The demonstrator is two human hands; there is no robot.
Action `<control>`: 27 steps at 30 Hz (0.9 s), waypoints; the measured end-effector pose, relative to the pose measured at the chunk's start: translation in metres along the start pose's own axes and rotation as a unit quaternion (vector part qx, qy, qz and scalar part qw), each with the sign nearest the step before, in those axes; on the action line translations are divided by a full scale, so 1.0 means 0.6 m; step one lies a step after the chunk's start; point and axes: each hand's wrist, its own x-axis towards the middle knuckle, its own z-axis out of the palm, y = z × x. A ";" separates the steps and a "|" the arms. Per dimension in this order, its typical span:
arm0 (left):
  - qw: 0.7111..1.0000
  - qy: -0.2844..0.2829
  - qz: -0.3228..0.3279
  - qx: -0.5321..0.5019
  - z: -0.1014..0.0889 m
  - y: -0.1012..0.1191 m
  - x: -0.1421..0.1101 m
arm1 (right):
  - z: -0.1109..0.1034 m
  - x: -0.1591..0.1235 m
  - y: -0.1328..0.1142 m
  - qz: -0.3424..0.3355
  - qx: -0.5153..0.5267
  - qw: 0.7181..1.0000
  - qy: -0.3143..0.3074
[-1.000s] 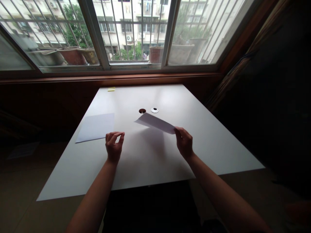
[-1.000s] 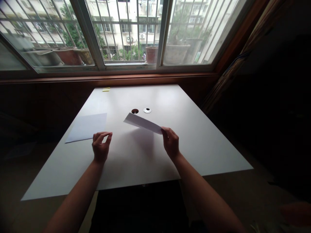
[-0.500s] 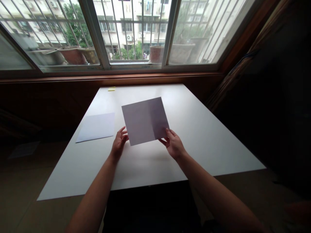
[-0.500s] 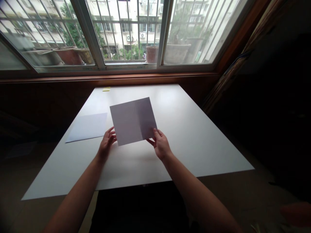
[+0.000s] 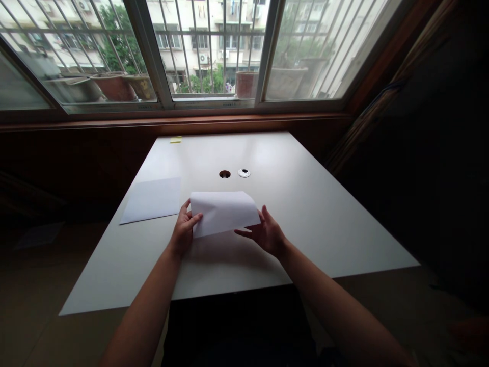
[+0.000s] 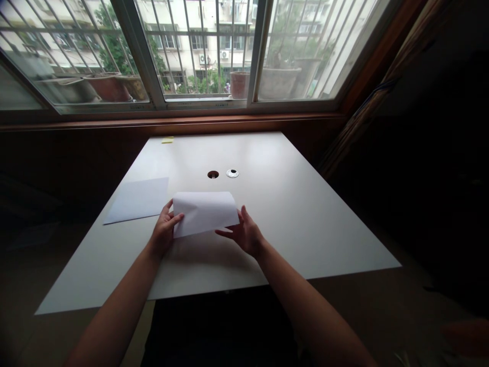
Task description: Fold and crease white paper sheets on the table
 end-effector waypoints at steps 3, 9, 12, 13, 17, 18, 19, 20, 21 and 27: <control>0.999 -0.044 -0.014 -0.001 0.006 0.002 -0.005 | 0.001 0.005 -0.001 0.035 0.009 0.999 -0.020; 0.997 -0.068 -0.013 0.035 0.008 -0.004 -0.008 | 0.015 0.015 0.010 0.055 0.030 0.997 -0.048; 0.997 -0.068 -0.008 0.042 0.006 -0.007 -0.006 | 0.026 0.020 0.008 0.065 0.041 0.995 -0.056; 0.997 -0.070 -0.006 0.043 0.005 -0.007 -0.005 | 0.029 0.022 0.007 0.067 0.041 0.995 -0.054; 0.996 -0.082 -0.005 0.042 0.004 -0.006 -0.005 | 0.032 0.034 0.006 0.063 0.042 0.995 -0.070; 0.995 -0.085 -0.007 0.041 0.004 -0.006 -0.005 | 0.031 0.037 0.007 0.058 0.037 0.995 -0.074; 0.995 -0.087 -0.010 0.041 0.004 -0.005 -0.005 | 0.028 0.040 0.009 0.052 0.027 0.996 -0.071; 0.995 -0.088 -0.011 0.041 0.004 -0.005 -0.005 | 0.025 0.043 0.011 0.044 0.010 0.997 -0.058; 0.995 -0.088 -0.012 0.041 0.004 -0.005 -0.006 | 0.021 0.046 0.013 0.032 -0.016 0.999 -0.036; 0.995 -0.086 -0.016 0.050 0.007 0.000 -0.007 | 0.003 0.056 0.018 -0.045 -0.154 0.985 0.062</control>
